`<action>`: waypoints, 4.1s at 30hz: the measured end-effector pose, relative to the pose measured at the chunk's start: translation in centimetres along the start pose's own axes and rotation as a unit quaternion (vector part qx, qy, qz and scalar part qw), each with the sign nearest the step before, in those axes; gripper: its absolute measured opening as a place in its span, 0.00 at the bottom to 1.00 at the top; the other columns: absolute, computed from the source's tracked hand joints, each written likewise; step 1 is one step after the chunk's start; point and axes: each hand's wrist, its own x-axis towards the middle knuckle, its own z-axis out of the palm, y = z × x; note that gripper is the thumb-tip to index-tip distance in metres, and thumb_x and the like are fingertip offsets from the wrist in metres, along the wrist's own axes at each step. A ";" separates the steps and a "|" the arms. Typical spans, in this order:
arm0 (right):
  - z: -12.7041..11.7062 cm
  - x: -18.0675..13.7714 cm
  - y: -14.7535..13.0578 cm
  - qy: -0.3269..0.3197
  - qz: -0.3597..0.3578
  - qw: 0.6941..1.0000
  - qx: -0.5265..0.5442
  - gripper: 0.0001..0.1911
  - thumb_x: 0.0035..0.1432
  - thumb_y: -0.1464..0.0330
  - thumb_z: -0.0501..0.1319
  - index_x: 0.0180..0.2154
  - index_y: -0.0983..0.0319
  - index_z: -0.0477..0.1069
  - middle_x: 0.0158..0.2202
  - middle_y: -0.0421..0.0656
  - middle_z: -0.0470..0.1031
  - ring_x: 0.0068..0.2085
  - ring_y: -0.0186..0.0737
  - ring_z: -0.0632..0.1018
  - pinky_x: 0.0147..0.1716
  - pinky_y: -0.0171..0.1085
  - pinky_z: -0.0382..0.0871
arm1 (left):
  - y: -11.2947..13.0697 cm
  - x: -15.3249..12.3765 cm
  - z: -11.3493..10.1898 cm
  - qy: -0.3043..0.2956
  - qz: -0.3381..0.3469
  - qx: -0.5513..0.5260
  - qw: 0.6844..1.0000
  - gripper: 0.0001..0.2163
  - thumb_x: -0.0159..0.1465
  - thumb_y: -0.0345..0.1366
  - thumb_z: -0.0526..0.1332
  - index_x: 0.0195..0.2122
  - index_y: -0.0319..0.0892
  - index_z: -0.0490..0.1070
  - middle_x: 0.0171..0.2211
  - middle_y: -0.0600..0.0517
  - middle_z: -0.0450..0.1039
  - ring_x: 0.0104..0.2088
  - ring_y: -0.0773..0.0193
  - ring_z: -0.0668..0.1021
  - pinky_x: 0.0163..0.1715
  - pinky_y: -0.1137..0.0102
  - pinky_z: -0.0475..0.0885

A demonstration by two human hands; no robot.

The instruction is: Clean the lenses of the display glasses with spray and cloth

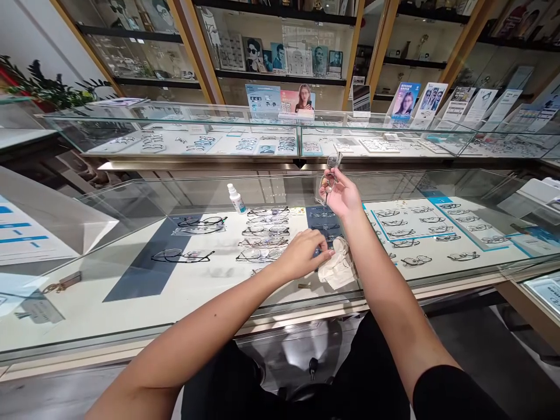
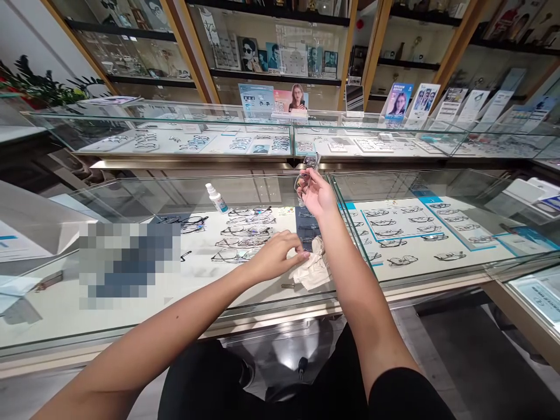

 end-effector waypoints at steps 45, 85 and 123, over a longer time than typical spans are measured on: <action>0.9 -0.7 0.1 -0.008 0.004 1.000 0.000 0.05 0.69 0.68 0.69 0.37 0.57 0.76 0.36 0.34 0.85 0.30 0.29 0.79 0.30 0.32 0.74 | -1.5 0.9 -0.6 -0.088 -0.255 -0.383 0.884 0.18 0.52 0.32 0.61 0.45 0.40 0.75 0.28 0.57 0.72 0.27 0.66 0.70 0.28 0.72 0.61; 0.6 -0.6 0.3 -0.021 -0.002 0.999 -0.029 0.06 0.65 0.67 0.72 0.36 0.56 0.76 0.38 0.33 0.85 0.31 0.29 0.78 0.31 0.33 0.73 | -1.0 -1.0 -5.8 -0.135 -0.242 -0.183 0.943 0.31 0.53 0.61 0.76 0.19 0.44 0.60 0.19 0.58 0.52 0.23 0.69 0.54 0.26 0.66 0.45; 2.8 -4.4 0.4 -0.163 0.039 0.984 -0.056 0.12 0.59 0.63 0.76 0.34 0.55 0.74 0.48 0.39 0.86 0.52 0.42 0.85 0.53 0.49 0.85 | -2.3 -0.7 -9.3 0.342 -0.029 -0.498 0.796 0.26 0.60 0.61 0.75 0.40 0.46 0.69 0.35 0.51 0.68 0.35 0.60 0.75 0.36 0.68 0.73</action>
